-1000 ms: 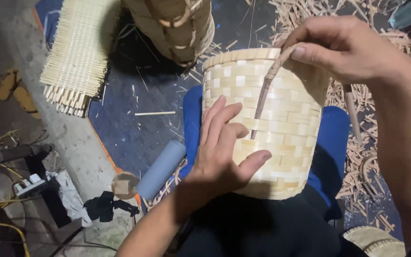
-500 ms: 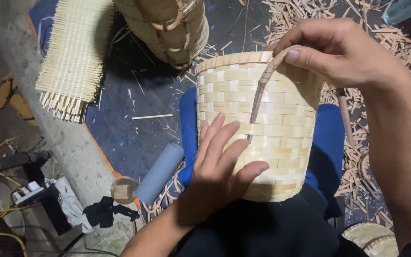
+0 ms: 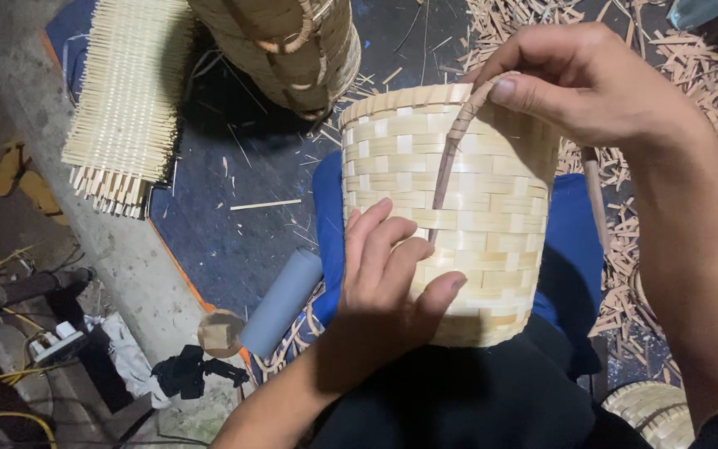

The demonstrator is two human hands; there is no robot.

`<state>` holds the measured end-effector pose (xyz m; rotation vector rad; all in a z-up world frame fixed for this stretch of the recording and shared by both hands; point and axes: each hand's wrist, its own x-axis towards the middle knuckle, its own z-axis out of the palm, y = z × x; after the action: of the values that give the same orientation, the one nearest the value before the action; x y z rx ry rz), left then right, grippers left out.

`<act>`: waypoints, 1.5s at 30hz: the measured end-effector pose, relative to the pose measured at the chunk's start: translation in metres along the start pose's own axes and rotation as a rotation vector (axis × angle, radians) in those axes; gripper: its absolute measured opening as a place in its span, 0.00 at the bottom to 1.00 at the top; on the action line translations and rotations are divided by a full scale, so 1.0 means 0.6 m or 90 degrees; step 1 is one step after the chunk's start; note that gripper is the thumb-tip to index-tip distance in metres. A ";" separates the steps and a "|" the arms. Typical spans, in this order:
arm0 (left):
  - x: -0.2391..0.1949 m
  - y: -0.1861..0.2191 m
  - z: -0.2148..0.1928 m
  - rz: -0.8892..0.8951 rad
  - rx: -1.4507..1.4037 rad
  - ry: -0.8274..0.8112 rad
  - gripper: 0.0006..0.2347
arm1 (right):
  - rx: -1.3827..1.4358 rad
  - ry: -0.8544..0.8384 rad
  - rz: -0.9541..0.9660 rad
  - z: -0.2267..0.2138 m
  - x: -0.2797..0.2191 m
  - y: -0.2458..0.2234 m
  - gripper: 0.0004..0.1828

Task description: The person sits on the workshop floor with a woven bamboo basket on their lap and threads the ends of a curved bamboo handle into the basket's weave. They press the handle ends into the woven strips, rotate the basket to work from different sides, and press the weave tight around the handle.

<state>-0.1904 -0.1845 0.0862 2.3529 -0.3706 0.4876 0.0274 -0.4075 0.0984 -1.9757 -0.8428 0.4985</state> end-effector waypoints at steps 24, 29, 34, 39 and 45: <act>0.171 -0.102 -0.017 0.091 0.083 -0.026 0.32 | -0.031 -0.030 -0.106 0.044 0.028 -0.068 0.14; 0.206 -0.099 -0.009 0.110 -0.101 -0.152 0.22 | -0.054 0.032 -0.065 0.021 -0.004 -0.058 0.18; 0.195 -0.119 0.016 0.114 -0.072 -0.118 0.16 | 0.120 0.077 0.008 0.023 -0.057 0.020 0.25; 0.210 -0.109 0.002 0.027 -0.214 -0.170 0.14 | 0.117 0.125 -0.131 0.032 -0.098 0.027 0.24; 0.213 -0.102 0.014 -0.119 -0.332 -0.219 0.12 | 0.029 -0.017 -0.174 0.034 -0.099 0.063 0.38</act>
<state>-0.0512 -0.1627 0.1015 1.9260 -0.3747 -0.1033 -0.0120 -0.4524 0.0562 -1.7809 -1.0891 0.3800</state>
